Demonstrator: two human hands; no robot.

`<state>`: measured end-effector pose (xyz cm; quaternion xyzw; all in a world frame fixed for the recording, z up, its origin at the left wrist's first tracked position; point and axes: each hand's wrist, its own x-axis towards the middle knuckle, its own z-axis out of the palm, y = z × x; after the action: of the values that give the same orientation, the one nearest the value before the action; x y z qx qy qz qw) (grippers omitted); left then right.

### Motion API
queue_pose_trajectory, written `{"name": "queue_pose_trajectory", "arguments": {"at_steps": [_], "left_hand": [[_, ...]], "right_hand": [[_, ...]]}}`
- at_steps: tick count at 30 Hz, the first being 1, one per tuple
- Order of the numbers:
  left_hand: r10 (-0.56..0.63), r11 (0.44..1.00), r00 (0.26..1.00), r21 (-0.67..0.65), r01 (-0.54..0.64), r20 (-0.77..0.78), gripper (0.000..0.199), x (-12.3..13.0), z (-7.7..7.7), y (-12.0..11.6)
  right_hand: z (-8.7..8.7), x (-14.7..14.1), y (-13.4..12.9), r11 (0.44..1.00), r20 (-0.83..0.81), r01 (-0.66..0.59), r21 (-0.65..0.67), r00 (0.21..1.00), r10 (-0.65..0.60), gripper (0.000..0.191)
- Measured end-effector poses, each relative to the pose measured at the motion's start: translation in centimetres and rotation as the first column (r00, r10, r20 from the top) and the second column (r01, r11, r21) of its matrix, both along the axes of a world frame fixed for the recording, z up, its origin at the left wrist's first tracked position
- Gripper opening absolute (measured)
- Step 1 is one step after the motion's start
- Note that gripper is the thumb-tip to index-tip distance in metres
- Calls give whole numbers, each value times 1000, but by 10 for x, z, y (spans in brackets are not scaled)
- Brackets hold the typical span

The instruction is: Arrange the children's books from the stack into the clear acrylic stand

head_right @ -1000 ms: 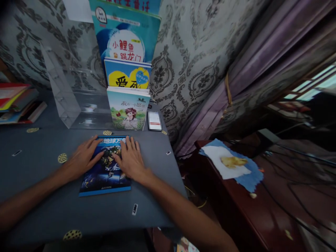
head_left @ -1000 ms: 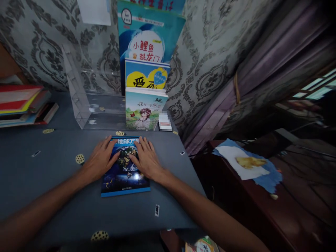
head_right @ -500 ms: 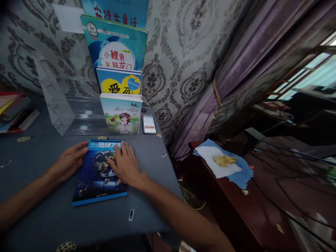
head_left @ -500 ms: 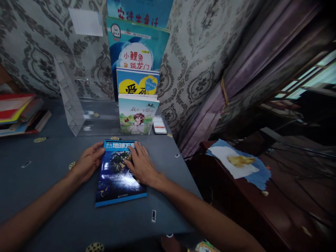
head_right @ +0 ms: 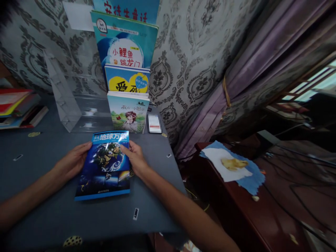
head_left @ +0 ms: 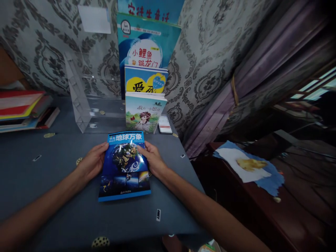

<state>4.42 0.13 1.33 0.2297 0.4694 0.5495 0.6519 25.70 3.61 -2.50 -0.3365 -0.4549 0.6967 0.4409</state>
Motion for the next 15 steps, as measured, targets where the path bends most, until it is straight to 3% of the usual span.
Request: {"name": "queue_pose_trajectory", "arguments": {"at_steps": [3,9,15], "left_hand": [[10,1000,1000,-7,-10,-6,10,2,5,-1],[39,999,999,-20,-39,-16,13,6,10,-1],[168,986,985,-18,-168,-40,15,-1,10,5]], "right_hand": [[9,0,-1,995,-117,-29,-92,993,18,57],[18,3,-4,986,-130,-62,-156,991,42,52],[21,4,-8,956,-151,-221,-191,969,194,50]]}}
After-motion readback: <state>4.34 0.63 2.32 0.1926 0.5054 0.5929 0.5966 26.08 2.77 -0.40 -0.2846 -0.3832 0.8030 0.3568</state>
